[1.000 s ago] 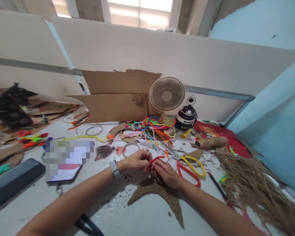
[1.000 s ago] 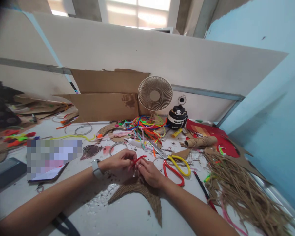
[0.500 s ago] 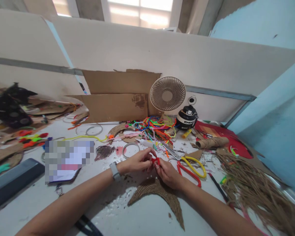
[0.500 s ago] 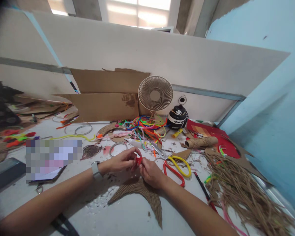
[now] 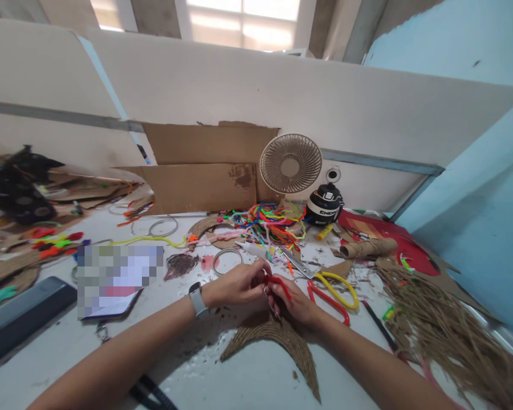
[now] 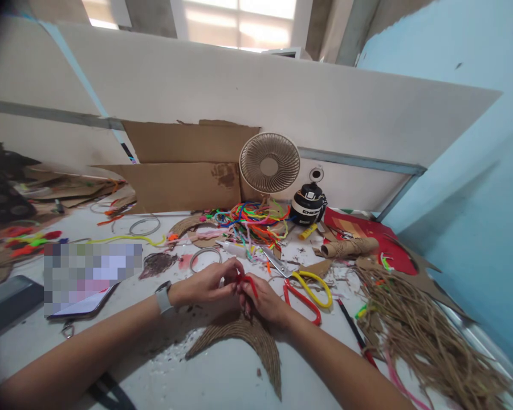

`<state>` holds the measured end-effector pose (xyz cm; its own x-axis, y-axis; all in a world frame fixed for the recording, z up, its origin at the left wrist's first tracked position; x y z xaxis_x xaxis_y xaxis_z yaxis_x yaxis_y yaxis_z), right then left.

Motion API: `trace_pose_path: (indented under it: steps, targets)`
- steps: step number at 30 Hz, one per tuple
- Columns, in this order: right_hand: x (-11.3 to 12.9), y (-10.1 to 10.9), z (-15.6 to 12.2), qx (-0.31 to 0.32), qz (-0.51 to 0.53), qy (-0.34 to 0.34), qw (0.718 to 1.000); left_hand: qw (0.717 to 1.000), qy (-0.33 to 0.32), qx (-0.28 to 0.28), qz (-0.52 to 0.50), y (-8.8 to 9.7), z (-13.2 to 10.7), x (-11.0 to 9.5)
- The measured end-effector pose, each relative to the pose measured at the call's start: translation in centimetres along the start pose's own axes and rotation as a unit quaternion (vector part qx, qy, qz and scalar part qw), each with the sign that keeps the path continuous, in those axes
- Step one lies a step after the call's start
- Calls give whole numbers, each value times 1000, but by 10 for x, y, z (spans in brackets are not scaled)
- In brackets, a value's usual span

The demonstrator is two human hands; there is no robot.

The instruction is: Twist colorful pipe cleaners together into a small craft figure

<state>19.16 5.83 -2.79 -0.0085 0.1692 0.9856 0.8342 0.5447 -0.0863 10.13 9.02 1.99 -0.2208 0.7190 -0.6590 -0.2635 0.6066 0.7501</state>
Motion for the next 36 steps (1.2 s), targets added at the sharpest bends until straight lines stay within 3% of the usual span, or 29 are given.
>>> trace_pose_path:
  steps: [13,23,28,36]
  targets:
    - [-1,6,1,16,135,-2,991,999,-3,-31,17,3,-1,0]
    - [-15,14,9,26,201,-30,979,977,-43,-65,197,-1,0,-6]
    - [-14,11,8,57,237,-36,969,965,-48,-53,253,-4,1,-8]
    - [-11,9,7,77,206,-58,974,961,-24,-21,275,-7,4,-4]
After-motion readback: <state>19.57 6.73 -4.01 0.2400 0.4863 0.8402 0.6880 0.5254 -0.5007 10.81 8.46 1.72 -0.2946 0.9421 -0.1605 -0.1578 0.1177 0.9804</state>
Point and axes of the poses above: each hand's wrist, its own z-axis towards the middle knuckle, its own y-axis out of the back of the hand, x = y × z, the point moved 7 cm from there along z, towards the middle knuckle, and after that the axes turned 13 degrees about x, right-handed, at the moved point
